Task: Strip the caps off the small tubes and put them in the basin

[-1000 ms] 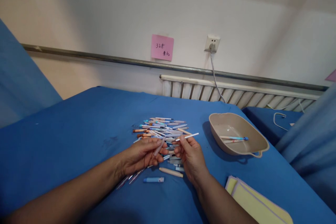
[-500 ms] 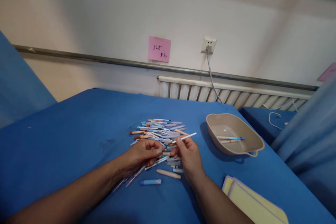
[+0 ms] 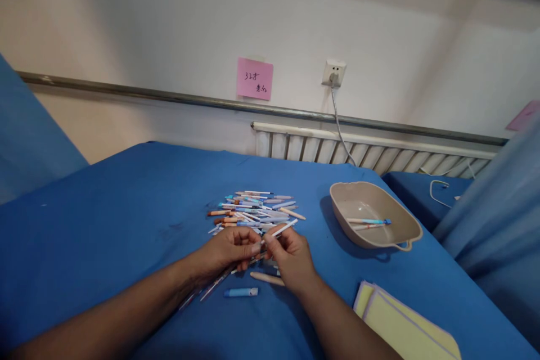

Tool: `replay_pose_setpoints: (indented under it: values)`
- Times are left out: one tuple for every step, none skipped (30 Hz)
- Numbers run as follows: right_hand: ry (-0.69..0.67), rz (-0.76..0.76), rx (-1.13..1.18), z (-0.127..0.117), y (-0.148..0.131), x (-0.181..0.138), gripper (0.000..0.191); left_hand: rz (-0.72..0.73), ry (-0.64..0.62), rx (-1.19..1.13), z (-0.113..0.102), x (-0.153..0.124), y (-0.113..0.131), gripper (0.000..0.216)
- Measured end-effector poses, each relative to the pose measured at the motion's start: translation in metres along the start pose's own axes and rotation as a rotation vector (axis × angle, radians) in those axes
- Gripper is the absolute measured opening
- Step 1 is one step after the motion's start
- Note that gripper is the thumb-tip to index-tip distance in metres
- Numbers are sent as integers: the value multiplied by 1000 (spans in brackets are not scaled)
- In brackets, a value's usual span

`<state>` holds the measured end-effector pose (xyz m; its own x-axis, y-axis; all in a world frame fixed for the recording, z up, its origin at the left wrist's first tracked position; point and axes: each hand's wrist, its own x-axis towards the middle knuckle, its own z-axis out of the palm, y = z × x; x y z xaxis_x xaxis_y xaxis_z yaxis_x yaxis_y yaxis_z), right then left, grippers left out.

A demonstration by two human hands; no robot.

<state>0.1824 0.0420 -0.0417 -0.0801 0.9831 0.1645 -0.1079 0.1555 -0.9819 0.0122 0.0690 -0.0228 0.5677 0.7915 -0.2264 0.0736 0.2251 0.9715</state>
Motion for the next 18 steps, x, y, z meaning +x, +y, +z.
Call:
replay_pose_setpoints:
  values:
    - [-14,0,-2,0,0,0,29,-7,-10,-12,1,0,0,35]
    - [-15,-2,1,-1,0,-1,29,-14,-20,-30,2,0,0,36]
    - [1,-10,6,-2,-1,-1,29,-22,-29,-53,2,0,-1,37]
    - [28,-24,13,-3,-3,-1,30,-30,-35,-75,3,0,-1,38]
    - [64,-43,20,-5,-5,-1,31,-42,-40,-94,3,0,-1,38]
    - [104,-64,26,-7,-7,-1,31,-54,-44,-107,3,0,-2,38]
    - [143,-80,28,-8,-9,-1,30,-63,-48,-116,3,0,-2,38]
    - [173,-88,26,-10,-11,0,29,-69,-51,-122,3,1,-2,38]
    - [193,-87,19,-11,-11,0,28,-72,-56,-126,3,1,-3,38]
    - [202,-79,9,-11,-11,1,27,-75,-63,-128,3,1,-3,37]
    - [203,-69,1,-12,-11,1,26,-77,-72,-129,2,1,-4,37]
    - [200,-57,-3,-12,-9,2,26,-79,-81,-130,2,1,-4,37]
    - [193,-44,1,-11,-7,2,26,-82,-89,-132,2,1,-4,36]
    - [185,-32,11,-10,-5,3,27,-85,-92,-136,3,0,-4,36]
    - [172,-17,28,-9,-3,3,27,-91,-94,-139,3,0,-4,36]
    - [159,0,52,-8,-2,3,27,-96,-92,-142,3,-1,-3,36]
    - [145,18,81,-6,0,3,27,-102,-90,-143,4,-2,-2,36]
    - [130,36,113,-5,1,3,27,-108,-90,-142,5,-3,-1,36]
